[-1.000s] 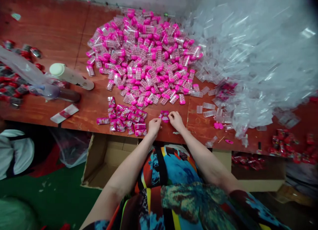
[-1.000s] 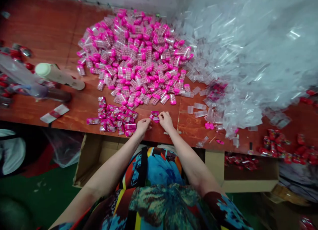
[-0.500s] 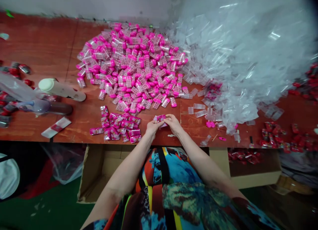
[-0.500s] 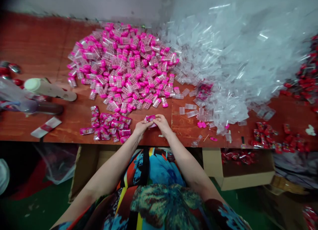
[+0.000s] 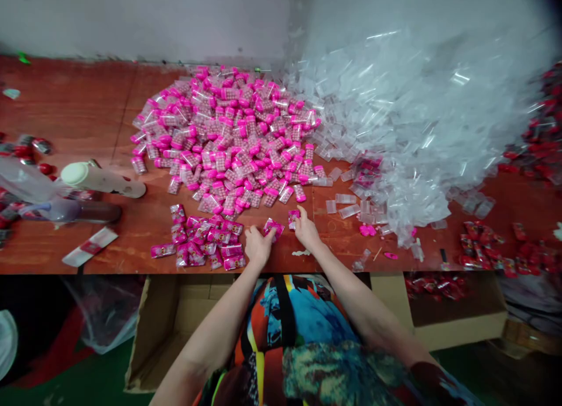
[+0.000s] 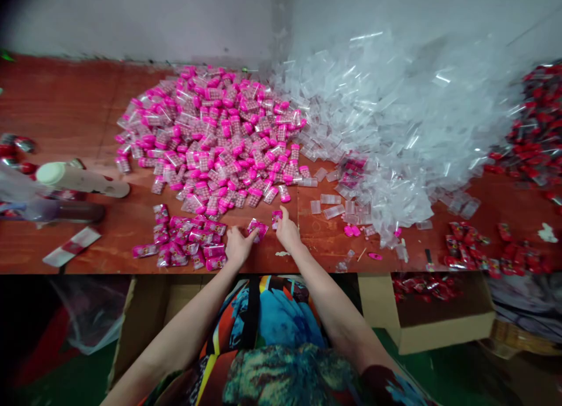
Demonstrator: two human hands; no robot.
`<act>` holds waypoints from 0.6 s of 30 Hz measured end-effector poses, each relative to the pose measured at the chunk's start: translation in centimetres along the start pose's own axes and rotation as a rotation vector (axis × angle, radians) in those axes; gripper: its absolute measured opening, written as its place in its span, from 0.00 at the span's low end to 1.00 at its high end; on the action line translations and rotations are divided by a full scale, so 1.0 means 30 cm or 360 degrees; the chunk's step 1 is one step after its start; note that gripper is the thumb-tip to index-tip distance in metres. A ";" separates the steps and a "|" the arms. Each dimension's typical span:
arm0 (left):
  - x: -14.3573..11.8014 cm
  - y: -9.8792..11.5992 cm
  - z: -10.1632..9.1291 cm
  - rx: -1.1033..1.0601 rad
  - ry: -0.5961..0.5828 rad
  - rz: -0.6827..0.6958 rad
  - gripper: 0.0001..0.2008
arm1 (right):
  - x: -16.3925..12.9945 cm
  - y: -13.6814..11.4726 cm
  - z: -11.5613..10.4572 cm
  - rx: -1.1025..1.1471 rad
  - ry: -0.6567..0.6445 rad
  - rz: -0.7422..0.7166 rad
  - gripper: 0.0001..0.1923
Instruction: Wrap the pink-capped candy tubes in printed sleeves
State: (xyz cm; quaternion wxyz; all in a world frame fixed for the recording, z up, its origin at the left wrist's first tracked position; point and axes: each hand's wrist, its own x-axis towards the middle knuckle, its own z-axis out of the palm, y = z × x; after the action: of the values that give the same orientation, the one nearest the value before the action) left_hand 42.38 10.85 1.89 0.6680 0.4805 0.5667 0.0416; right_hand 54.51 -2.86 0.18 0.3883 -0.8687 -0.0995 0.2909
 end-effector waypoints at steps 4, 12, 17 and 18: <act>-0.048 0.056 0.052 -0.0073 -0.0186 0.0004 0.16 | -0.045 -0.005 -0.056 0.0121 -0.0256 -0.0234 0.29; -0.020 0.102 0.067 -0.0326 -0.0299 -0.0263 0.21 | 0.174 -0.066 -0.212 -0.0725 -0.0082 -0.0481 0.29; -0.024 0.099 0.043 -0.0456 -0.0318 -0.0429 0.20 | 0.298 -0.055 -0.240 -0.1272 -0.0244 -0.0704 0.33; -0.024 0.096 0.045 -0.0484 -0.0326 -0.0445 0.21 | 0.293 -0.044 -0.231 -0.1347 -0.0279 -0.0753 0.32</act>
State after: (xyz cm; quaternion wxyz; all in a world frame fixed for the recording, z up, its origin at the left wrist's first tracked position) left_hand 44.59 11.17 4.24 0.7861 0.2929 0.5441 -0.0154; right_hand 65.77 -2.73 1.05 0.0470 -0.8761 -0.4358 0.2009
